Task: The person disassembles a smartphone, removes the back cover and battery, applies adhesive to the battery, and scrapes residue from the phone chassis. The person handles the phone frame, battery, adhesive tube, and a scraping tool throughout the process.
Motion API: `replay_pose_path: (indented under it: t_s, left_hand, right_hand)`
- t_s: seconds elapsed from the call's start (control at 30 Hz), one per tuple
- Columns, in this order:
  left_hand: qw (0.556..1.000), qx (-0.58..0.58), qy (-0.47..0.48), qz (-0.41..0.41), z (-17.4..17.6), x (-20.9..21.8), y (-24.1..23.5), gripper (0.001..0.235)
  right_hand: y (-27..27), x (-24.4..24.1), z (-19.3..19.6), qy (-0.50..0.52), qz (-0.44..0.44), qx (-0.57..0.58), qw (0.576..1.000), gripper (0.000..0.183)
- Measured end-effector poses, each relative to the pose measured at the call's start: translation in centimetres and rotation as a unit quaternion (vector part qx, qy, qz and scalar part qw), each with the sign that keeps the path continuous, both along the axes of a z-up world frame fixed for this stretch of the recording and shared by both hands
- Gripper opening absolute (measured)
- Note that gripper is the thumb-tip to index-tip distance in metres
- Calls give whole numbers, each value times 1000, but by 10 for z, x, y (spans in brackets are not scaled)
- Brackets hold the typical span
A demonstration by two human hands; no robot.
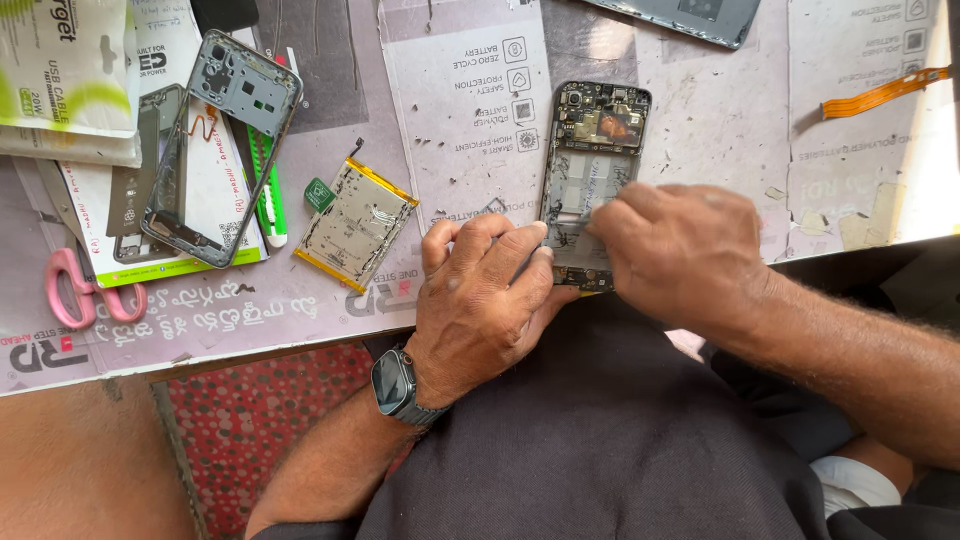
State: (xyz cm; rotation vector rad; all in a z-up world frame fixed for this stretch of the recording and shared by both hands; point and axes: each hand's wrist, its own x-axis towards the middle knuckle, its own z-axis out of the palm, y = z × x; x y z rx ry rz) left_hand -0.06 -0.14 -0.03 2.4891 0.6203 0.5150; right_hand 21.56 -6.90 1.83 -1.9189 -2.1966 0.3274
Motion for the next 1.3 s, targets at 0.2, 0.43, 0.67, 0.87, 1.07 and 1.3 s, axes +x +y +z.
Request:
replay_pose_path:
  t_s: [0.2,0.43,0.67,0.87,1.07,1.3]
  left_hand:
    - [1000,-2,2,3,2,2,2,36]
    - [1000,11,-2,2,0,1,2,35]
    - [1000,8,-3,8,0,1,0,35]
    - [1000,19,-7,10,-2,-1,-1,35]
    - [1000,8,-5,8,-1,1,0,32]
    - [1000,1,-3,11,-1,-1,1,34]
  right_hand:
    - [9,3,2,12,-16,-1,1000,5]
    - [7,1,5,3,-8,-6,1000,7]
    - [7,3,3,7,-25,-15,1000,13]
    - [13,7,5,107,-41,-78,990,14]
    - [26,-8,-5,111,-36,4,993,21]
    - [22,-21,5,16,-26,2,1000,21]
